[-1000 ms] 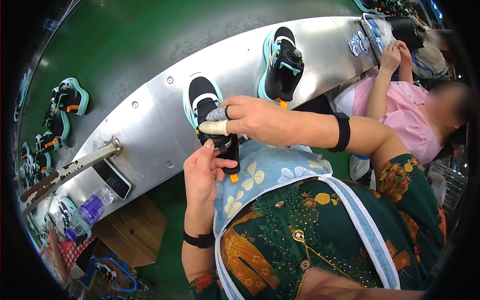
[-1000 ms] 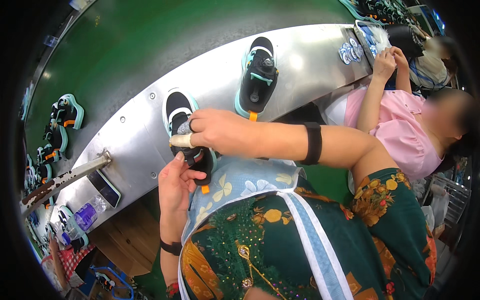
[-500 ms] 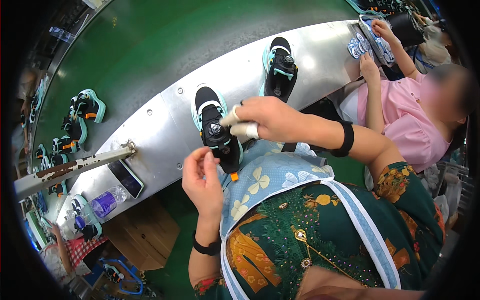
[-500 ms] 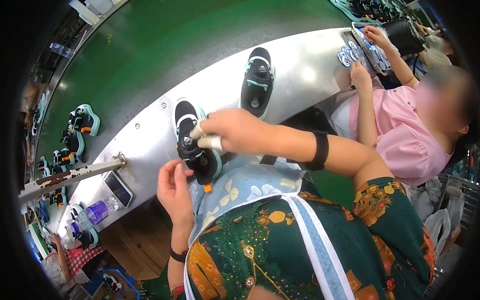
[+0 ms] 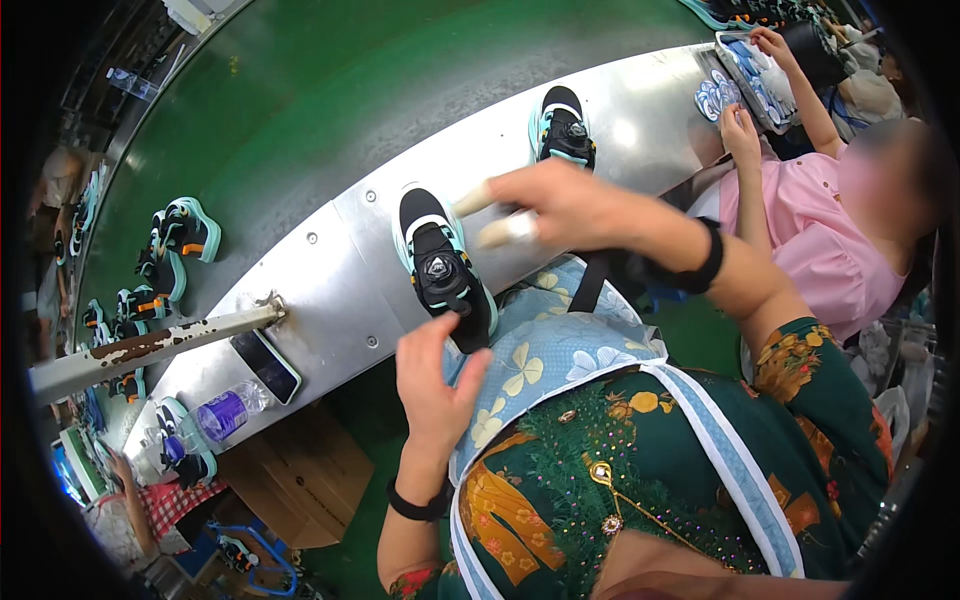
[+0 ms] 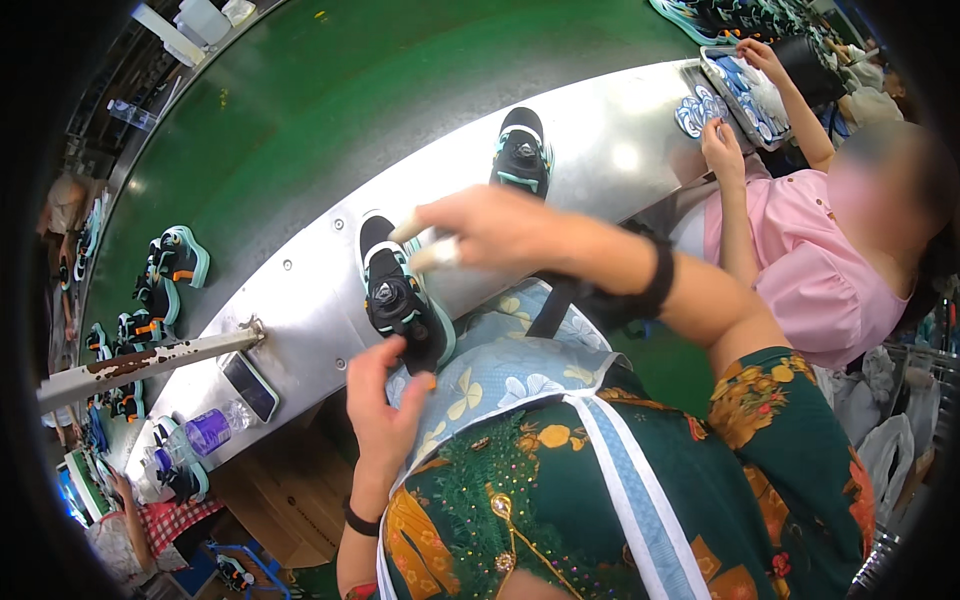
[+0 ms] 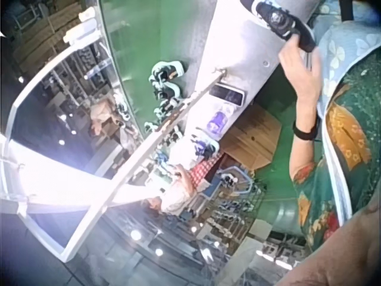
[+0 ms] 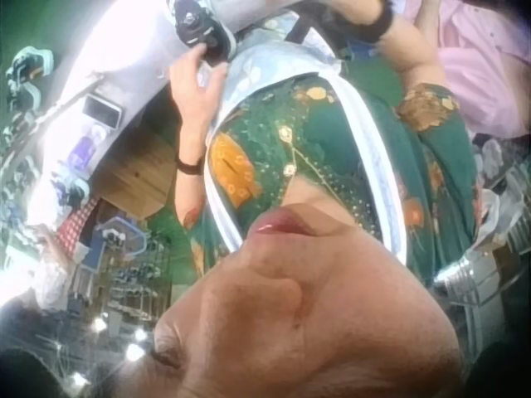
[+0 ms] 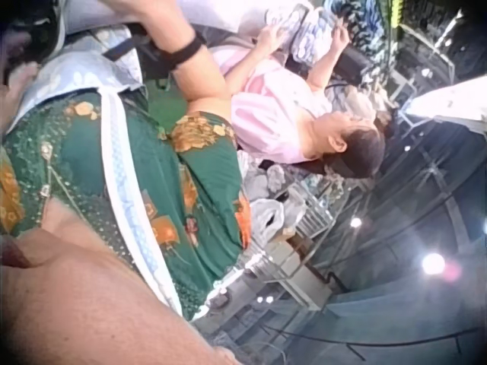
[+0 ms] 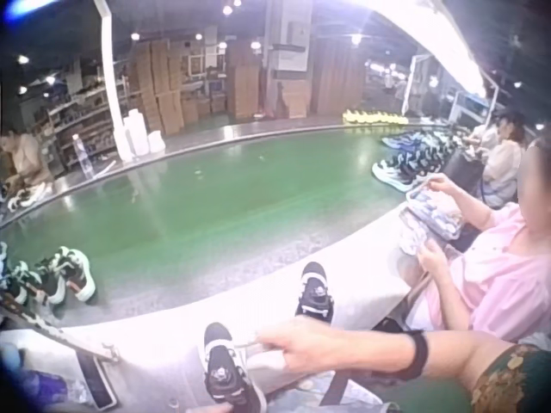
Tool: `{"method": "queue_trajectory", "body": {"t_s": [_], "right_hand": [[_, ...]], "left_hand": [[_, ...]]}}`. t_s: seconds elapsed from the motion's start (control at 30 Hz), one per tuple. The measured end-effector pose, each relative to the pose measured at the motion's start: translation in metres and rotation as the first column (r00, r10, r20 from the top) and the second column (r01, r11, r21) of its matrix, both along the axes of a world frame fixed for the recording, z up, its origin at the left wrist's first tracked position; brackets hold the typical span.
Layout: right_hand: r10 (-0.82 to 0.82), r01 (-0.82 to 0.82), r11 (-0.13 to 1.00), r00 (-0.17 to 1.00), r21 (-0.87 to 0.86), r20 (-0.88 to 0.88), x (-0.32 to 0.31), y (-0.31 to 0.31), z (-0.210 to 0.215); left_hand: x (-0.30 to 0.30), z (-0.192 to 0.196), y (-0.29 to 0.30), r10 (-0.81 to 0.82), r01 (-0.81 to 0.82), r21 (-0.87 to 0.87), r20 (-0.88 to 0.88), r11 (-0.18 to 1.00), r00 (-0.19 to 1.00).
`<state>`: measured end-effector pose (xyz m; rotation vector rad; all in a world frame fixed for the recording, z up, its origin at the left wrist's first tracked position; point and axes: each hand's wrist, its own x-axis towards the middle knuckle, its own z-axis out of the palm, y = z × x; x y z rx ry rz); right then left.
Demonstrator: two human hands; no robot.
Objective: Using a white cloth to wipe and clean black and green sneakers on a conveyor belt.
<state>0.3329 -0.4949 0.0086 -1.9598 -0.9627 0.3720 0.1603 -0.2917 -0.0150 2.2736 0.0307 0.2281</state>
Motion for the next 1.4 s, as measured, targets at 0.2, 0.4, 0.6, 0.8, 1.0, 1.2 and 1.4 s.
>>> {"method": "queue_trajectory", "body": {"t_s": [0.2,0.4,0.6,0.8,1.0,1.2,1.4], "right_hand": [[-0.022,0.007,0.770,1.000,-0.638,-0.015,0.001,-0.064,0.012],[0.101,-0.102,0.990,0.995,-0.097,-0.014,-0.012,-0.059,-0.033],[0.254,-0.251,0.967,0.951,0.041,-0.174,-0.016,-0.063,-0.035],[0.041,-0.020,0.997,0.955,0.074,-0.293,0.001,-0.080,-0.053],[-0.076,0.099,0.993,0.954,0.067,-0.291,0.000,-0.099,-0.078],[-0.304,0.307,0.950,0.871,-0.058,-0.385,-0.008,-0.122,-0.098],[-0.236,0.244,0.970,0.949,0.017,-0.210,-0.020,-0.128,-0.115]], "left_hand": [[0.008,-0.020,0.002,-0.228,0.218,0.168,0.042,0.961,0.973],[0.027,-0.015,0.002,-0.264,0.241,0.204,0.092,0.949,0.960],[0.030,0.006,-0.013,-0.234,0.209,0.416,0.010,0.885,0.972],[0.057,-0.004,-0.041,-0.300,0.401,0.536,-0.269,0.743,0.915],[0.153,-0.017,0.011,-0.461,0.388,0.453,0.058,0.802,0.885],[0.249,0.009,0.090,-0.150,-0.037,0.689,0.209,0.723,0.966],[0.273,-0.047,0.170,0.247,-0.171,0.769,0.018,0.616,0.969]]}}
